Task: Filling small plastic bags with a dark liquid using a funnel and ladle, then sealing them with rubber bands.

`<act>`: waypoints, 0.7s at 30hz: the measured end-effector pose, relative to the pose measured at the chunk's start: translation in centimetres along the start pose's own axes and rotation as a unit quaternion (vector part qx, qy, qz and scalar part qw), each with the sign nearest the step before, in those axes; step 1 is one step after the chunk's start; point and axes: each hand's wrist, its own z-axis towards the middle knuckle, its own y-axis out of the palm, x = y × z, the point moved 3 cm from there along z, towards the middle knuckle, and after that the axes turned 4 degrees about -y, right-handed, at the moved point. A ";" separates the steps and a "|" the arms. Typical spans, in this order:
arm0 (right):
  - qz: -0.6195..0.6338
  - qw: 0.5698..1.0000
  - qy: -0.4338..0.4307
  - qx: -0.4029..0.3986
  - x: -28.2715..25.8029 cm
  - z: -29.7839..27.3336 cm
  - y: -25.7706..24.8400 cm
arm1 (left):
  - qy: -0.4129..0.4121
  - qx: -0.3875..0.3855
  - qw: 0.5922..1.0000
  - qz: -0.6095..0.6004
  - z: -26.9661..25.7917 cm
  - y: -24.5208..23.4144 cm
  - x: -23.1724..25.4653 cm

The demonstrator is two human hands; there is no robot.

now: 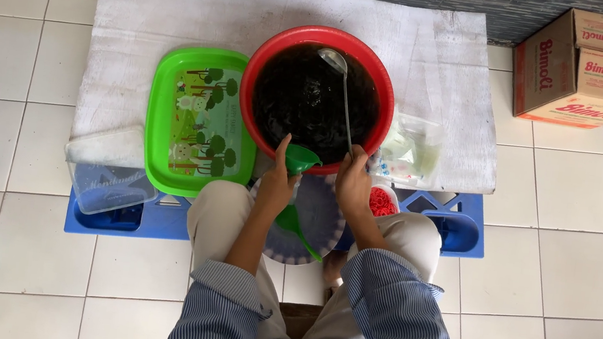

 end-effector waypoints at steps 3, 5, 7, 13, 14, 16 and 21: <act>-0.092 0.994 0.001 -0.061 -0.5 -1.5 1.3 | 0.027 0.015 0.999 -0.026 0.0 0.3 -0.5; -0.104 0.990 0.031 -0.092 1.8 -3.1 4.7 | 0.045 0.017 0.997 -0.066 -0.2 0.3 -0.5; -0.116 0.984 0.060 -0.120 2.3 -3.8 5.3 | 0.065 0.020 0.992 -0.106 -0.5 -0.6 0.4; 0.111 0.975 0.137 -0.137 2.3 -6.9 -1.0 | 0.102 0.073 0.974 -0.191 -3.5 -2.5 0.2; 0.123 0.975 0.133 -0.128 2.1 -7.7 -2.1 | 0.091 0.102 0.971 -0.194 -4.1 -2.6 -0.7; 0.134 0.975 0.130 -0.122 2.5 -9.8 -3.3 | 0.075 0.131 0.969 -0.197 -5.4 -2.8 -1.9; 0.060 0.978 0.147 -0.135 4.7 -14.8 -3.2 | 0.069 0.211 0.954 -0.201 -7.3 -4.1 -2.9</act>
